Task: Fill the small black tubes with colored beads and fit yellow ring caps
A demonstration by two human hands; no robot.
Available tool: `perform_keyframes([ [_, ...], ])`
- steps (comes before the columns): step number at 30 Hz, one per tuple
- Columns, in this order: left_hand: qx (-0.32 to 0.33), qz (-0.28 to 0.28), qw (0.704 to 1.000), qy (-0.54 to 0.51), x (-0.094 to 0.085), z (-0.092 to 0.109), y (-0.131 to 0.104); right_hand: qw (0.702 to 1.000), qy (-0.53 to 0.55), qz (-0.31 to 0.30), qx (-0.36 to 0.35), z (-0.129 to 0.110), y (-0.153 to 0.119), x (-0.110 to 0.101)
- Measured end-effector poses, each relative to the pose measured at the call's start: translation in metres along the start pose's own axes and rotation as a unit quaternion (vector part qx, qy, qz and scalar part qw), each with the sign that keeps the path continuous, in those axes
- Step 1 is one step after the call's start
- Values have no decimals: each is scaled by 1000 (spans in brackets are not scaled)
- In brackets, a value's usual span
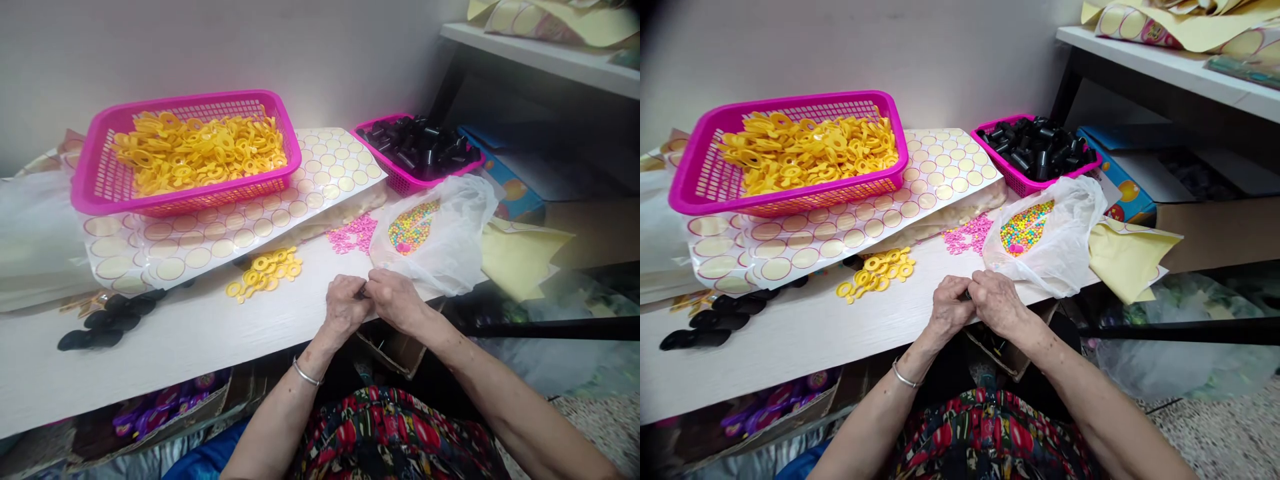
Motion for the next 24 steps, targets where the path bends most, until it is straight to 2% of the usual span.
perform_keyframes([
  [3, -25, 1, 999, -21, 0, -3, 0, 998, 42, -35, 25, 7, 4, 4],
  [6, -32, -3, 999, -15, 0, -4, 0, 981, 186, -33, 46, 20, 1, 4],
  [9, -32, 2, 999, -18, 1, -5, 0, 931, 356, 10, 75, 34, -9, -1],
  [11, -36, 10, 999, -33, 1, -8, 0, 896, 427, 47, 112, 43, -19, -2],
  [15, -45, 11, 998, -44, 0, -10, -2, 839, 493, 115, 200, 51, -49, 3],
  [17, -42, 15, 998, -49, -5, -8, -5, 814, 519, 113, 234, 48, -67, 12],
  [19, -36, 24, 997, -66, -15, -5, -13, 796, 551, 70, 240, 39, -84, 25],
  [21, -32, 59, 994, -83, -34, -5, -25, 781, 581, 6, 230, 26, -101, 40],
  [22, -31, 94, 991, -85, -49, -7, -32, 774, 593, -27, 222, 20, -110, 47],
  [24, -38, 204, 977, -54, -91, -16, -50, 761, 608, -79, 213, 11, -126, 60],
])
Point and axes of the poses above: each hand's wrist, its own y-axis towards the middle knuckle, its own x-axis out of the palm, z = x × y, the point moved 9 cm from there along y, towards the middle knuckle, and after that the axes turned 3 degrees about -z, right-handed, at the moved point
